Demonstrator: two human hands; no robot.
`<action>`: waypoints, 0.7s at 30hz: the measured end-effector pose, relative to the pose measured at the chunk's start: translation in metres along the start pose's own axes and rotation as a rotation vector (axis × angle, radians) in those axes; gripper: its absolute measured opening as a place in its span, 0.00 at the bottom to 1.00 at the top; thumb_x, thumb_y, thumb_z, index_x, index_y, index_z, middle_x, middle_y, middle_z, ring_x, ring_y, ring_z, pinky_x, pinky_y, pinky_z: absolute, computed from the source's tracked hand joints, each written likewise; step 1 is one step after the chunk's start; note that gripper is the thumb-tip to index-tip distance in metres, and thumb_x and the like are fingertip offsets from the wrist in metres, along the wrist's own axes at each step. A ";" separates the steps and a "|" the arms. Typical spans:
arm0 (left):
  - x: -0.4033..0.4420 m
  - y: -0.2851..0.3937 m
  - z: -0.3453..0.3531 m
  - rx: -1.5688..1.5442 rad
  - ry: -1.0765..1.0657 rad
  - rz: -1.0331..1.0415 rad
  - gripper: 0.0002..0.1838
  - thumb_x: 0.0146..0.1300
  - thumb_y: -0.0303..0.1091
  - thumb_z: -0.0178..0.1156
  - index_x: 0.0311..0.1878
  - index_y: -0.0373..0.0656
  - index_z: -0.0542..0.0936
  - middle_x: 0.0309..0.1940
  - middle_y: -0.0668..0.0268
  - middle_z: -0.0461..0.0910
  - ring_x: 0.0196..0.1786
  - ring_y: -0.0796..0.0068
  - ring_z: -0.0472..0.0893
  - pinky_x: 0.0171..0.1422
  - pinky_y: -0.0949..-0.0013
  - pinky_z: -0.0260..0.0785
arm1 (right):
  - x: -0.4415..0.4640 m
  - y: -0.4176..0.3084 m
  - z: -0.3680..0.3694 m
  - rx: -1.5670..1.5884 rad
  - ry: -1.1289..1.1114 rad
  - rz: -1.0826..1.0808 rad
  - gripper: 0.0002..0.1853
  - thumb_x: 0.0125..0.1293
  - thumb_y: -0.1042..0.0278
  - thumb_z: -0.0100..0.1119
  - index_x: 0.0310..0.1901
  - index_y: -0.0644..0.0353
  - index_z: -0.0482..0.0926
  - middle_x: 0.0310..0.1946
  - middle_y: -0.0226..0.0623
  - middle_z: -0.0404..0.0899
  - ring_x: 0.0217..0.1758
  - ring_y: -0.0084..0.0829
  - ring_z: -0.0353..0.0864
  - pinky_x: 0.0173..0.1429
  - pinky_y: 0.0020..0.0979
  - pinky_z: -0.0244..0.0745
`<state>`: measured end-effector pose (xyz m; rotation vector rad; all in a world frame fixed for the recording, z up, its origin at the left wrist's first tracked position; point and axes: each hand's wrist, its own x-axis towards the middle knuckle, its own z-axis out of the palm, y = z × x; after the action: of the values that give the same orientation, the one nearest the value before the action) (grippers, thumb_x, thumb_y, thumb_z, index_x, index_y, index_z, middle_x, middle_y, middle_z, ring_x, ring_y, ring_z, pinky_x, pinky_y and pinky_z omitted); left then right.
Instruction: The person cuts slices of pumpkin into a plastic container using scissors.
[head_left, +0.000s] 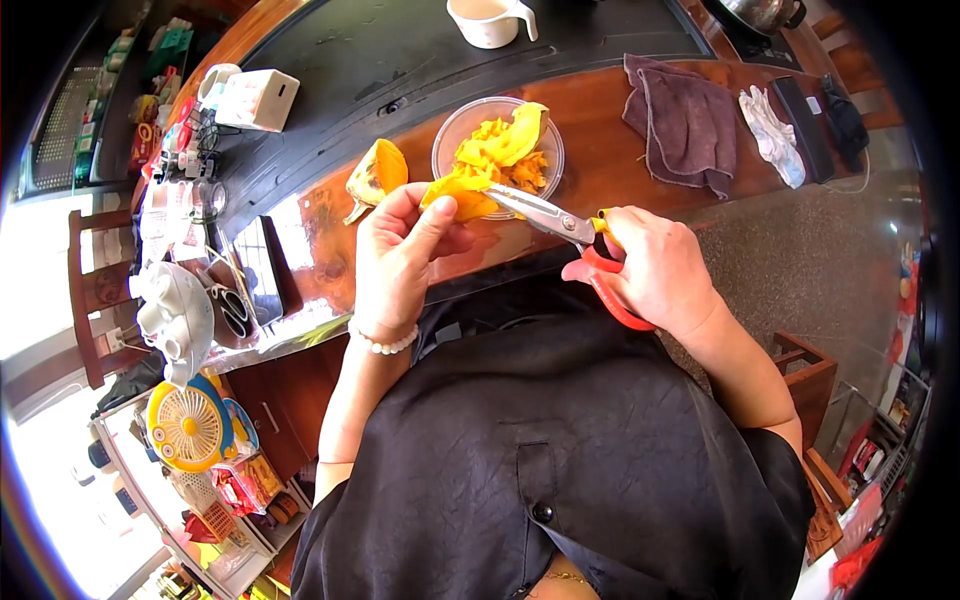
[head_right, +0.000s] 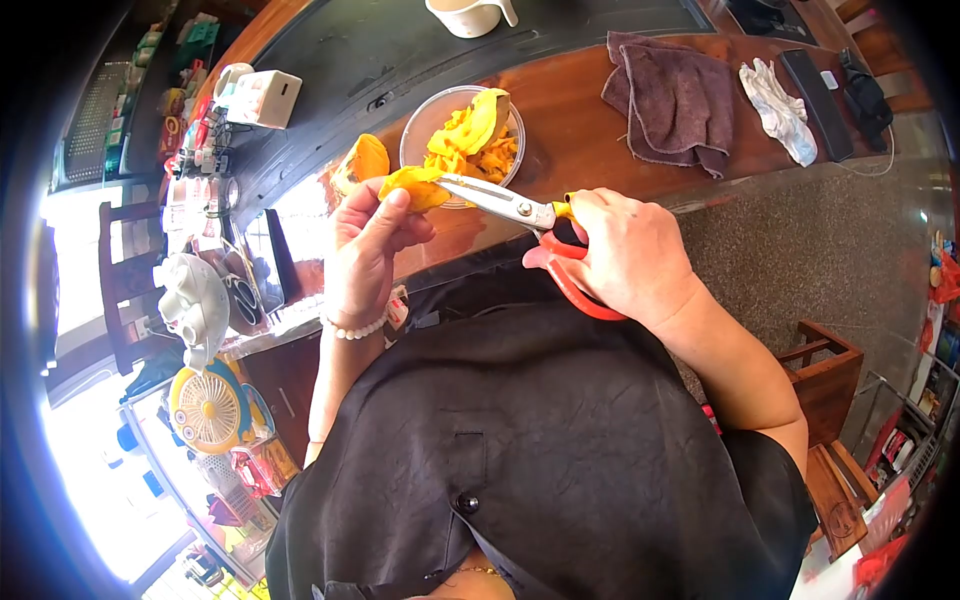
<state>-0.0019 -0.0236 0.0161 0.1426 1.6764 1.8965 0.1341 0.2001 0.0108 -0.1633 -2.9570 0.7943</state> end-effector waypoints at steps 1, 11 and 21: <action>-0.001 0.001 0.001 0.000 0.000 0.001 0.12 0.69 0.34 0.62 0.49 0.37 0.78 0.33 0.67 0.83 0.32 0.81 0.84 0.39 0.75 0.81 | -0.001 -0.001 0.000 0.000 0.001 0.000 0.30 0.50 0.36 0.71 0.32 0.59 0.75 0.27 0.39 0.78 0.29 0.45 0.82 0.32 0.40 0.76; -0.002 -0.007 0.013 0.036 0.117 0.229 0.11 0.70 0.29 0.60 0.52 0.36 0.78 0.42 0.61 0.84 0.42 0.73 0.86 0.46 0.73 0.81 | -0.003 -0.008 0.000 0.107 0.012 0.057 0.34 0.45 0.38 0.76 0.36 0.61 0.71 0.30 0.39 0.75 0.30 0.46 0.80 0.33 0.39 0.76; 0.000 -0.012 0.016 0.035 0.177 0.369 0.11 0.68 0.26 0.62 0.51 0.36 0.77 0.46 0.60 0.84 0.44 0.75 0.85 0.45 0.74 0.80 | 0.000 -0.010 0.005 0.265 -0.025 0.091 0.35 0.46 0.35 0.75 0.34 0.60 0.69 0.31 0.43 0.78 0.32 0.49 0.82 0.35 0.41 0.77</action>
<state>0.0100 -0.0095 0.0085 0.3256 1.9054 2.2031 0.1328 0.1891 0.0109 -0.2734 -2.8470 1.1965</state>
